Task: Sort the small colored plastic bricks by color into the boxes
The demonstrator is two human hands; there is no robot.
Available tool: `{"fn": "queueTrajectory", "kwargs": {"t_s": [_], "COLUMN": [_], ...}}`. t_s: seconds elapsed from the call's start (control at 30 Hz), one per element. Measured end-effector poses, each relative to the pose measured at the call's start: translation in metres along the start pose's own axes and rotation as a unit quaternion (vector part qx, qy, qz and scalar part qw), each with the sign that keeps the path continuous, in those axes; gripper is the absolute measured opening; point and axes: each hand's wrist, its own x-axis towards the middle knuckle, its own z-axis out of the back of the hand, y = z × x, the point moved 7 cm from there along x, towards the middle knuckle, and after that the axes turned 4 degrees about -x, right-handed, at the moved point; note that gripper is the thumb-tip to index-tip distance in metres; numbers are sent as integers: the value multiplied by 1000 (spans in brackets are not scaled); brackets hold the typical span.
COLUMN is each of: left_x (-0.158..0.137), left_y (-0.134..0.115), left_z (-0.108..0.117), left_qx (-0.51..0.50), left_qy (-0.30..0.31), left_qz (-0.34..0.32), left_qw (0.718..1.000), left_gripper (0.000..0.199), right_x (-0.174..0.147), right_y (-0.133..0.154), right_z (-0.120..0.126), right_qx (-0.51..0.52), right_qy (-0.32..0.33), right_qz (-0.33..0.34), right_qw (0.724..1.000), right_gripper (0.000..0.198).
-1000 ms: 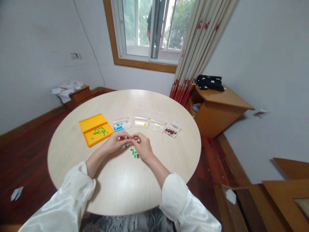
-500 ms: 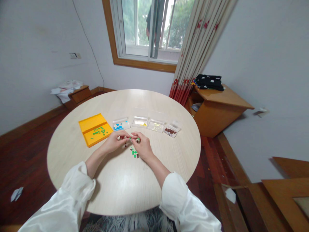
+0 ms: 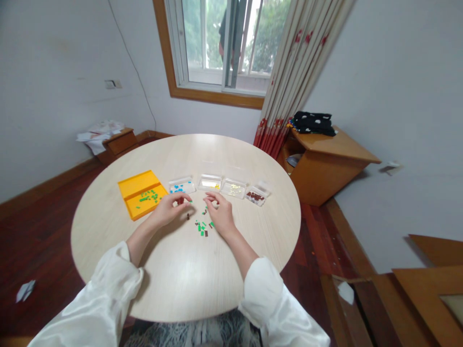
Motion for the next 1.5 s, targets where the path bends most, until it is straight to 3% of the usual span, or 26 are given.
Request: {"fn": "queueTrajectory", "kwargs": {"t_s": [0.13, 0.3, 0.5, 0.77, 1.07, 1.27, 1.4, 1.5], "left_x": [4, 1, -5, -11, -10, -4, 2, 4], "left_y": [19, 46, 74, 76, 70, 53, 37, 25], "left_z": [34, 71, 95, 108, 105, 86, 60, 29], "left_qx": [20, 75, 86, 99, 93, 72, 24, -10], "left_qy": [-129, -241, -298, -341, -336, -305, -243, -153], "left_qz": [62, 135, 176, 192, 189, 138, 79, 59], "left_qw": [990, 958, 934, 915, 918, 939, 966, 986], "left_gripper": [12, 15, 15, 15, 12, 15, 17, 17], "right_x": [10, 7, -2, -6, -5, -1, 0, -1], "right_y": [-2, -4, -14, -19, -18, -11, -7, -4], "right_z": [22, 12, -11, -18, -16, -10, -6, -7], "right_qx": [-102, -185, -271, -316, -303, -251, -193, -149], "right_qy": [-36, 38, 132, 149, 139, 106, 78, 76], "right_qz": [51, 79, 52, 47, 47, 27, 36, 42], "right_qw": [993, 979, 952, 936, 942, 962, 977, 985], "right_gripper": [16, 19, 16, 14, 11, 12, 13, 12]}}
